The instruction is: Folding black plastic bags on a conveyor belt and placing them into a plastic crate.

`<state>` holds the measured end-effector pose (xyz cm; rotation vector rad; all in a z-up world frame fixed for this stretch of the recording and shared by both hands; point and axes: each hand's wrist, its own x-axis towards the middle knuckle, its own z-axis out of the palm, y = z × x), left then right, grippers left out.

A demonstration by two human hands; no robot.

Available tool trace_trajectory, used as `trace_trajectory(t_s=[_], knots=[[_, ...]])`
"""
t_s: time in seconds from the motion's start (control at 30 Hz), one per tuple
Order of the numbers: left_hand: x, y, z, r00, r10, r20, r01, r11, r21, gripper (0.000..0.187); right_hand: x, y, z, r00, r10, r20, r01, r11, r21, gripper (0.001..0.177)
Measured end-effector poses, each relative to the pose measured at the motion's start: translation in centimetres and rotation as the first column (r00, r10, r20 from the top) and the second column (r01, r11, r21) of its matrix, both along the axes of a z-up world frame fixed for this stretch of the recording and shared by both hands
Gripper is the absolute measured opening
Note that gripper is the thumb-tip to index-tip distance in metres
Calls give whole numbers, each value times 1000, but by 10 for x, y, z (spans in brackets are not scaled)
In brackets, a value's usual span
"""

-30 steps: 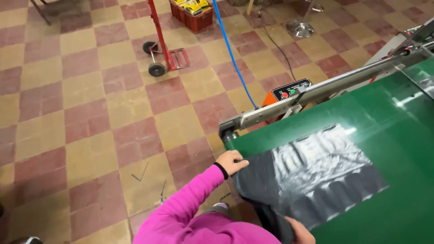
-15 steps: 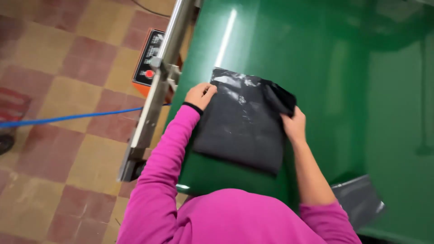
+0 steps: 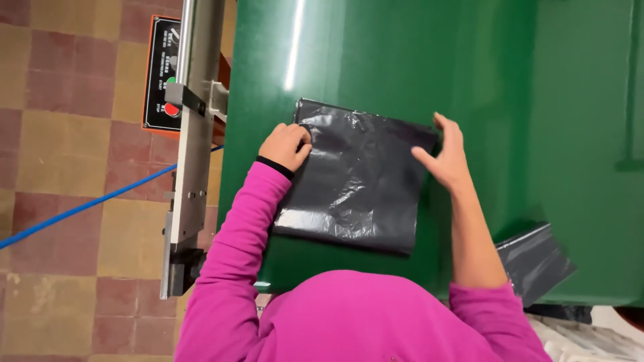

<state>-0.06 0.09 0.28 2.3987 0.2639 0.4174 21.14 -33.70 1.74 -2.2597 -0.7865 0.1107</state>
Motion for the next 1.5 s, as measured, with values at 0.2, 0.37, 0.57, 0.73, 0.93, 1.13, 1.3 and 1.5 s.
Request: trace_trajectory(t_s=[0.2,0.37,0.57,0.73,0.93,1.13,1.3,1.5], knots=[[-3,1,-8,998,-21,-53,20,1000,-7,12,13,34,7,957,221,186,-179,959,-218,79],[-1,-14,2,998,65,-19,-62,989,134,14,27,52,6,986,161,36,-132,900,-415,59],[-1,-70,21,998,-25,62,8,966,258,36,56,67,-28,985,170,-11,-141,776,-615,49],[8,-51,-69,957,-241,-161,-47,420,-906,73,-35,50,40,987,127,102,-98,962,-254,30],[-66,-21,-60,990,-89,-112,-132,-279,-951,111,-174,-21,64,897,257,359,-257,965,-51,21],[-140,-60,7,996,64,68,15,611,-791,92,-217,-52,21,894,206,399,-218,976,-17,21],[-167,-83,53,952,-288,107,203,851,484,74,-231,-56,22,882,181,435,-189,982,-26,18],[-164,-94,31,901,-427,-75,323,546,773,16,-261,-25,40,869,273,413,-254,962,-103,40]])
